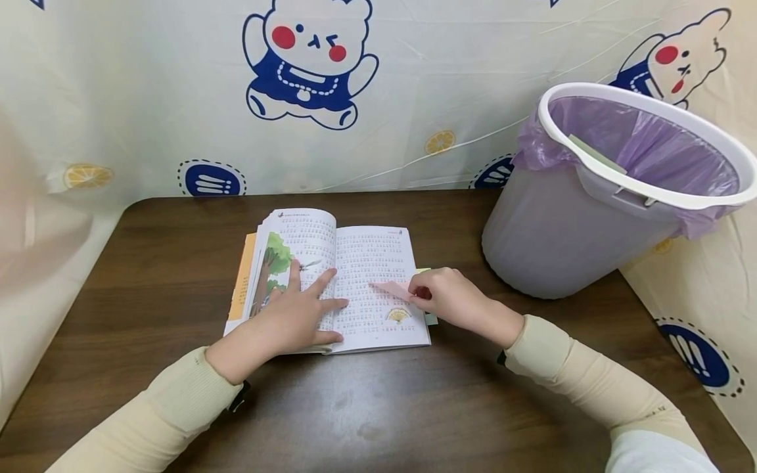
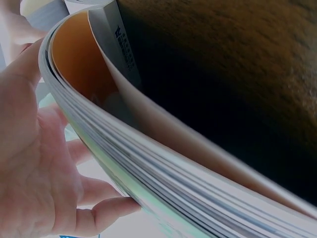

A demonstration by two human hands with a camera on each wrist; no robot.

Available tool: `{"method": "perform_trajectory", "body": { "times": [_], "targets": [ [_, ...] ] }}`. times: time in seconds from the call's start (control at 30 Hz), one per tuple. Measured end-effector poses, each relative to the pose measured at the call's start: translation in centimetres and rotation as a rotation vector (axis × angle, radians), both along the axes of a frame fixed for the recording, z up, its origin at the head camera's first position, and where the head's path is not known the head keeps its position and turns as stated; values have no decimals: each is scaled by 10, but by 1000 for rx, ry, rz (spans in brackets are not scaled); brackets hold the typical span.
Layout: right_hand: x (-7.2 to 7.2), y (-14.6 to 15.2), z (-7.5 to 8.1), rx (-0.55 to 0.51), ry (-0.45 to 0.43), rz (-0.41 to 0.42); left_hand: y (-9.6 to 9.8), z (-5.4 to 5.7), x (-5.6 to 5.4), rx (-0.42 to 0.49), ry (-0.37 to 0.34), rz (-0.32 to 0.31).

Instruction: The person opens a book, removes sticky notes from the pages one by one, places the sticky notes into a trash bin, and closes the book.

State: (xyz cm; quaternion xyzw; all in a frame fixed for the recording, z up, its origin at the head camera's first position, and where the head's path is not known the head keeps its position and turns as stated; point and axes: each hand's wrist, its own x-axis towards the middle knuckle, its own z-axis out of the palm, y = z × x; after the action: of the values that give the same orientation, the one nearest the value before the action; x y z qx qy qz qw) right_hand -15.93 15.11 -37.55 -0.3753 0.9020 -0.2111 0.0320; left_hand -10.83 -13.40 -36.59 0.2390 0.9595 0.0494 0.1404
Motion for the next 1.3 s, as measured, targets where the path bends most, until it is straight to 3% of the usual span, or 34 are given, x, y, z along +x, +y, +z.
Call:
{"method": "perform_trajectory", "body": {
  "times": [0.63, 1.3],
  "targets": [
    [-8, 15, 5, -64, -39, -119, -1, 4, -1, 3, 0, 6],
    [-12, 24, 15, -80, -48, -177, -1, 3, 3, 7, -5, 11]
  ]
}}
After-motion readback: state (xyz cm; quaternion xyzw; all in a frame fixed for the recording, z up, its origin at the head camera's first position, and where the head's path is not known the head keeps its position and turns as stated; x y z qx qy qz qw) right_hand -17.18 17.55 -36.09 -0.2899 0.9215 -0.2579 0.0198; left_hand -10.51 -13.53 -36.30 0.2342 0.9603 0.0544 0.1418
